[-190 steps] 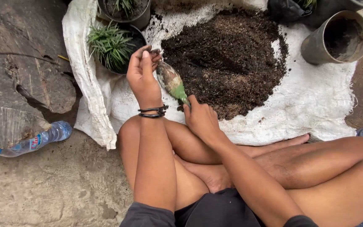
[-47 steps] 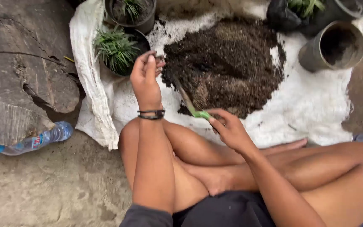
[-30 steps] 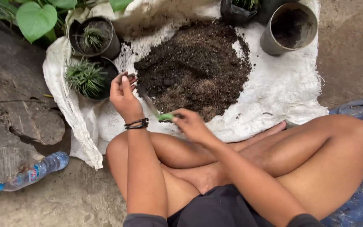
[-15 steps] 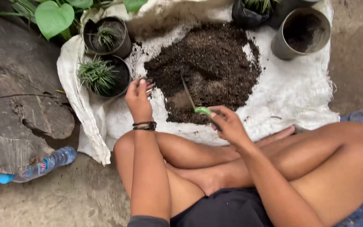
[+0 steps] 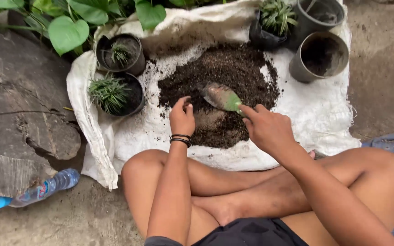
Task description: A person sits on the ground mixing a pile of dark soil on a white cloth using a small green hand trowel and their hands.
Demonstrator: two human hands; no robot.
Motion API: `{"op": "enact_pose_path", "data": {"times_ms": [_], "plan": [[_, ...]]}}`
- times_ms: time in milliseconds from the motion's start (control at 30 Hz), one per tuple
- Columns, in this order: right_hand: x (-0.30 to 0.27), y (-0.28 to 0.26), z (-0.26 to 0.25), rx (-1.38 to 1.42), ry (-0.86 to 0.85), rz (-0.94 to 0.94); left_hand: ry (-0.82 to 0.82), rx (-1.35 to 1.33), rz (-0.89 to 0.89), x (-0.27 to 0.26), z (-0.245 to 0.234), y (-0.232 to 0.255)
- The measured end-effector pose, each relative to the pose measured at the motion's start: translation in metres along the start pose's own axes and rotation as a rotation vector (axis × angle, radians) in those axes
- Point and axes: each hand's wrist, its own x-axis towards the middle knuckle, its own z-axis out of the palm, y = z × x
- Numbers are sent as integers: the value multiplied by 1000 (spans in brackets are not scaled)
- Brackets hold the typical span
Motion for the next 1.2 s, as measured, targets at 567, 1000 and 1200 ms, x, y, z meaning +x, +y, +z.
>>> {"op": "enact_pose_path", "data": {"times_ms": [567,1000,1200], "plan": [[13,14,56,-208,390,-96,-199,368,-80,-3,-18,11],[21,-8,29,-329,415,-146,43,110,-39,-4,-54,24],[24,-5,37,-299,366,-169,66,183,34,-3,-56,33]]}}
